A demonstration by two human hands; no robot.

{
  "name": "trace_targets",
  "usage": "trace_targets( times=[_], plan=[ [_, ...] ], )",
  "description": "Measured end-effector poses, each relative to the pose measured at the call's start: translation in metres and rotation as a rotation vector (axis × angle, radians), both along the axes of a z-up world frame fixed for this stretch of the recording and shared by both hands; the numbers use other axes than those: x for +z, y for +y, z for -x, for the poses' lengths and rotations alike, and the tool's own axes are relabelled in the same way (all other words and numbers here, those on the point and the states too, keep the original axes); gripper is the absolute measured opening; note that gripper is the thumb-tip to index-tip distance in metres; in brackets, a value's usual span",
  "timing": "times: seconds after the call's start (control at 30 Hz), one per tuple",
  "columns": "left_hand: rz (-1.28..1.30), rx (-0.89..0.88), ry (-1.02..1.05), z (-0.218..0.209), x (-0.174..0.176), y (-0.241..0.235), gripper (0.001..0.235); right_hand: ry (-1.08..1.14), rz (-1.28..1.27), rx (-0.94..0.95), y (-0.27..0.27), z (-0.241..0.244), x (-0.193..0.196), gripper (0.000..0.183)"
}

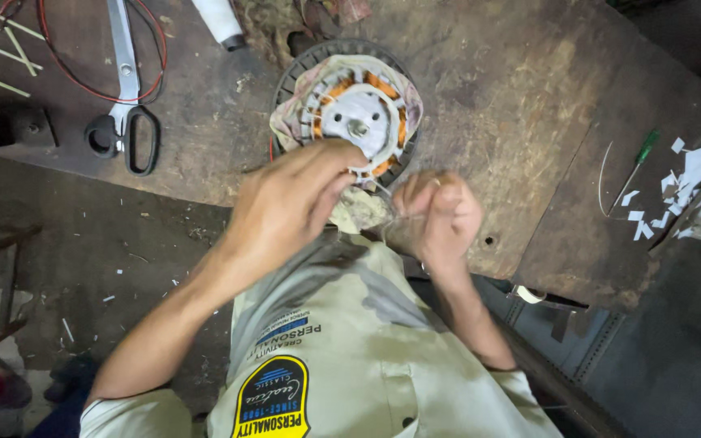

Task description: The person secures copper windings on a motor stator by hand, repeatedly wrapping and tucking white thread into the slots to hold the coils in place. The stator rests on a cloth on a workbench while the person adjusts the thread and coils throughout the clip.

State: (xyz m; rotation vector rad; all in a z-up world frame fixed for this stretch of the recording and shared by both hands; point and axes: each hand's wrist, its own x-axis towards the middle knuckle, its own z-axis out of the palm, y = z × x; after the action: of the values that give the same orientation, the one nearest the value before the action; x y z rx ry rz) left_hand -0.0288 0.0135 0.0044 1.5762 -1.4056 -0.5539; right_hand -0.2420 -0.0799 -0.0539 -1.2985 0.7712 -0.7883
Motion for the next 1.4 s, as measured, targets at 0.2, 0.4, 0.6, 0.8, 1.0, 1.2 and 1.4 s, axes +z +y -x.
trace_targets(
  times=[0.2, 0.4, 0.6, 0.8, 1.0, 1.2, 1.4],
  plan=[
    [-0.014, -0.008, 0.053, -0.002, -0.002, -0.001, 0.022, 0.500, 0.604, 0.265, -0.013, -0.018, 0.053, 0.029],
    [0.029, -0.038, 0.111, -0.005, -0.007, -0.004, 0.020, 0.572, 0.665, 0.219, -0.015, -0.041, 0.065, 0.027],
    [0.006, -0.088, 0.090, -0.015, -0.007, -0.008, 0.023, 0.482, 0.539, 0.205, -0.016, -0.028, 0.038, 0.025],
    [-0.030, -0.178, -0.010, -0.023, -0.004, -0.006, 0.026, -0.192, -0.065, -0.064, -0.003, -0.019, 0.022, 0.019],
    [0.066, -0.117, -0.086, -0.016, -0.015, -0.006, 0.023, 0.447, 0.383, 0.022, 0.013, -0.022, 0.042, 0.013],
    [0.015, -0.194, -0.305, -0.020, -0.016, -0.001, 0.035, 0.600, 0.542, 0.141, 0.010, -0.030, 0.056, 0.010],
    [0.051, -0.260, -0.532, -0.022, -0.015, 0.000, 0.042, 0.514, 0.418, 0.184, 0.007, -0.028, 0.053, 0.010]
  ],
)
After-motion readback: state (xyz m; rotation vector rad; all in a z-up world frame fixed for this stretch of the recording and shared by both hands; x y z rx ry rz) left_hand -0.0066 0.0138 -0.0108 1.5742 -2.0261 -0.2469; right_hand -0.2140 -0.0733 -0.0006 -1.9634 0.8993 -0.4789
